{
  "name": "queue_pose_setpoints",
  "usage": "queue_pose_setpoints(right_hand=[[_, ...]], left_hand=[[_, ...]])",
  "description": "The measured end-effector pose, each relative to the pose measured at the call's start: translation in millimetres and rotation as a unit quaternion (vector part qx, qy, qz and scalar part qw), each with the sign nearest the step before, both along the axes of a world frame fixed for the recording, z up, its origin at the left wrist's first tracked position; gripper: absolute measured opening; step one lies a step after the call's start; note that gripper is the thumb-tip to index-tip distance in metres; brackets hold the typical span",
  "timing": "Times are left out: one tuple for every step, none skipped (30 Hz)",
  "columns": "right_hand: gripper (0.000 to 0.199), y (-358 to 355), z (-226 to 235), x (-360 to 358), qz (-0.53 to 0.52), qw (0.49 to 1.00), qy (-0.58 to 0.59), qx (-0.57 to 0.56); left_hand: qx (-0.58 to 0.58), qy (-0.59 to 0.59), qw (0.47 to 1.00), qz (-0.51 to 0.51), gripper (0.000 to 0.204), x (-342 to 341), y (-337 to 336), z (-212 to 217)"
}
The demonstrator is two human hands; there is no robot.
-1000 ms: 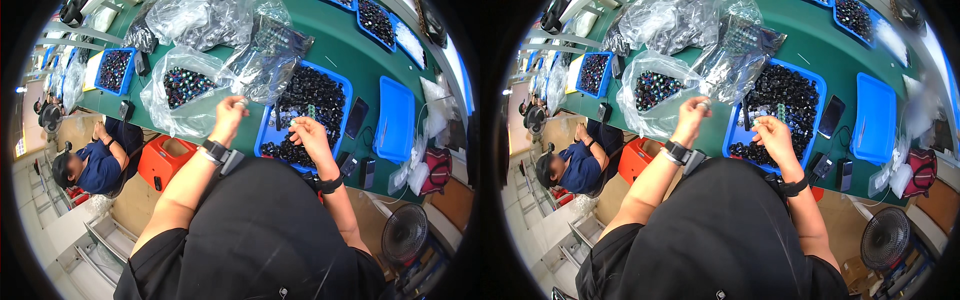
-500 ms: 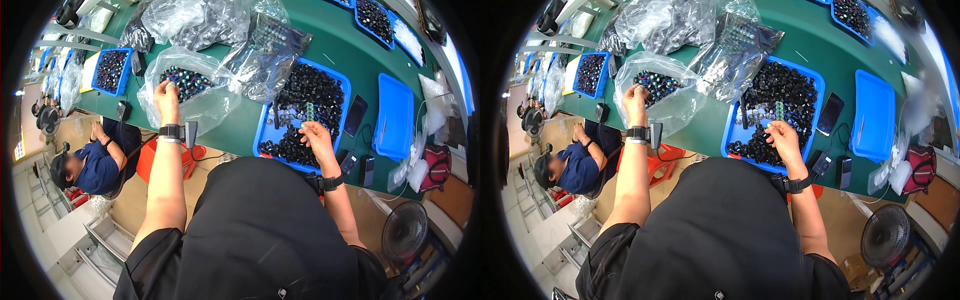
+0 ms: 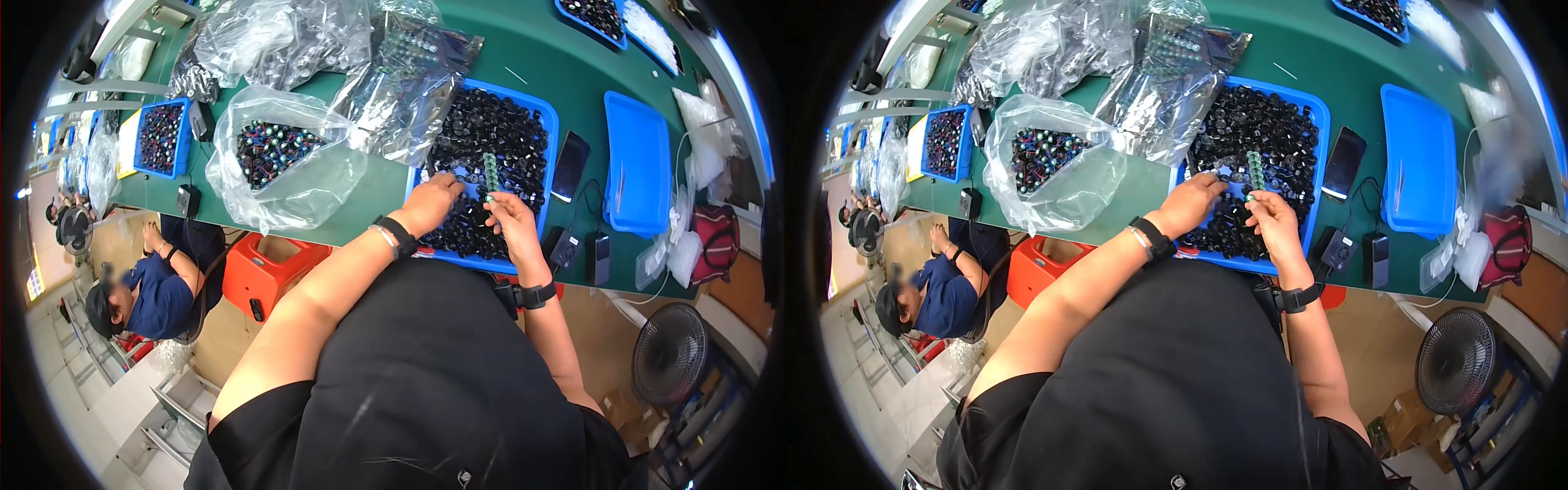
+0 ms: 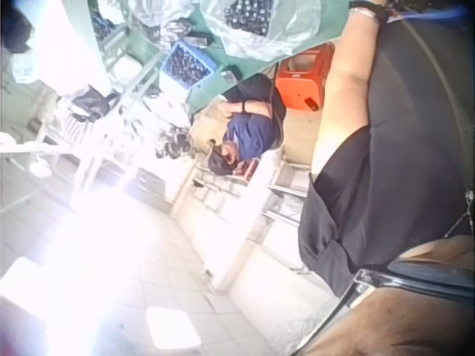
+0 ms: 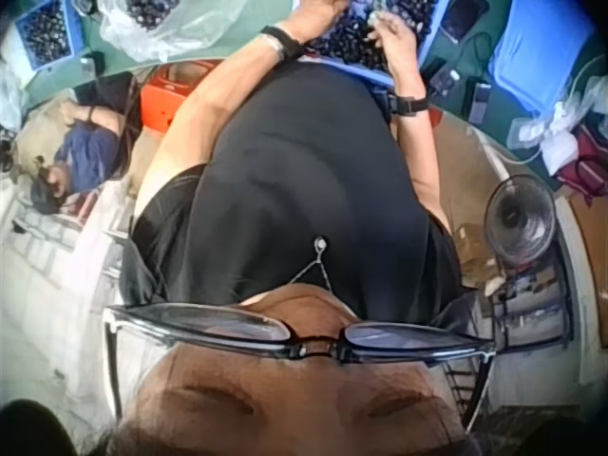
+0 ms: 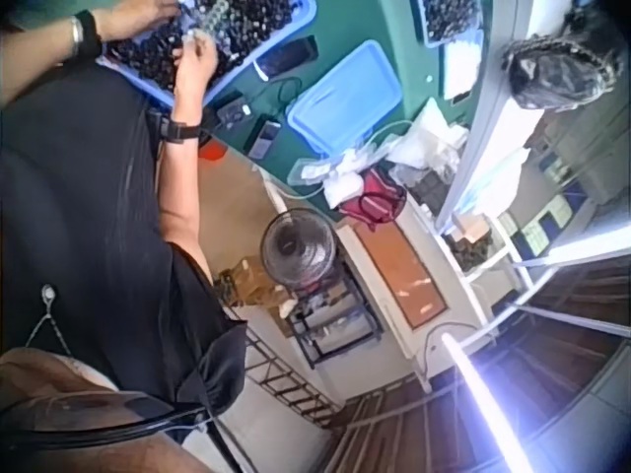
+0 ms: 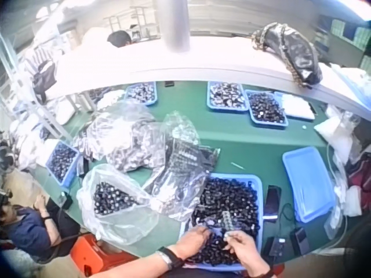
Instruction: The person repeatedly picks up small black electronic components from a blue tray and inserts them into a white cylindrical housing. They perform this repetitive assembly action one at a time, placing the finished units back into the tray. The task involves handling small parts with precision in a workshop setting.
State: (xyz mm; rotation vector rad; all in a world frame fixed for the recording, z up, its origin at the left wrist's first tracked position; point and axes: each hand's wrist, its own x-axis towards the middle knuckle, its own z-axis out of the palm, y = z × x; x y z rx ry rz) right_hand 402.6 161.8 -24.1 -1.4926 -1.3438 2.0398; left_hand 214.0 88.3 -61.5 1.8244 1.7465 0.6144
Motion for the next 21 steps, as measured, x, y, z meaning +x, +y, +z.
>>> queue_pose_setpoints(right_hand=[[0.025,-1,1,1,-0.003,1.0,-0.003,-0.001],[0.025,-1,2,2,-0.005,1.0,-0.005,-0.002],[0.025,-1,2,4,-0.006,1.0,-0.008,-0.004],[0.024,-2,1,4,-0.01,1.0,-0.004,-0.002],[0.023,-2,0,6,-0.013,1.0,-0.005,-0.006],[0.023,-3,-2,8,-0.016,1.0,-0.005,-0.01],[0.023,-2,-2,9,-0.018,1.0,-0.006,-0.012],[0.023,-2,-1,9,-0.018,1.0,-0.003,-0.011],[0.023,-3,-1,9,-0.017,1.0,0.001,-0.01],[0.022,-3,0,8,-0.014,1.0,0.004,-0.007],[0.022,-3,1,7,-0.013,1.0,0.005,-0.009],[0.022,-2,2,6,-0.012,1.0,0.006,-0.011],[0.023,-2,3,4,-0.013,1.0,0.009,-0.014],[0.022,-2,4,3,-0.016,1.0,0.017,-0.021],[0.022,-1,4,1,-0.019,0.999,0.025,-0.028],[0.022,0,6,-1,-0.021,0.999,0.033,-0.034],[0.022,0,6,-4,-0.017,0.999,0.036,-0.033],[0.022,1,7,-7,-0.013,0.999,0.039,-0.032],[0.022,1,7,-10,-0.007,0.999,0.041,-0.03],[0.022,2,9,-13,-0.002,0.998,0.049,-0.031],[0.023,2,11,-16,0.004,0.998,0.056,-0.032]], left_hand=[[-0.011,0.015,1.0,-0.003,0.03,4,2,-3],[-0.021,0.03,0.999,-0.005,0.03,7,4,-6],[-0.016,0.032,0.999,0.003,0.027,11,6,-10],[-0.01,0.036,0.999,0.009,0.024,12,7,-13],[-0.005,0.041,0.999,0.017,0.022,14,7,-16],[-0.006,0.048,0.999,0.013,0.021,15,7,-19],[-0.006,0.021,1.0,0.019,0.024,14,7,-19],[-0.006,-0.006,1.0,0.025,0.027,14,5,-19],[-0.006,-0.033,0.999,0.032,0.03,13,4,-18],[-0.023,-0.07,0.995,0.061,0.029,12,3,-19],[-0.039,-0.106,0.989,0.09,0.029,11,2,-19],[-0.055,-0.143,0.981,0.119,0.029,10,1,-20],[-0.121,-0.25,0.948,0.152,0.027,7,2,-13],[-0.185,-0.353,0.899,0.182,0.026,5,3,-7],[-0.245,-0.45,0.833,0.209,0.026,1,4,0],[-0.246,-0.504,0.802,0.207,0.026,-3,4,15],[-0.243,-0.521,0.79,0.215,0.027,-7,3,20],[-0.24,-0.537,0.777,0.223,0.028,-12,1,24],[-0.236,-0.554,0.764,0.231,0.029,-16,-1,30],[-0.24,-0.553,0.761,0.241,0.034,-19,-3,37],[-0.231,-0.565,0.755,0.239,0.035,-21,-6,42]])
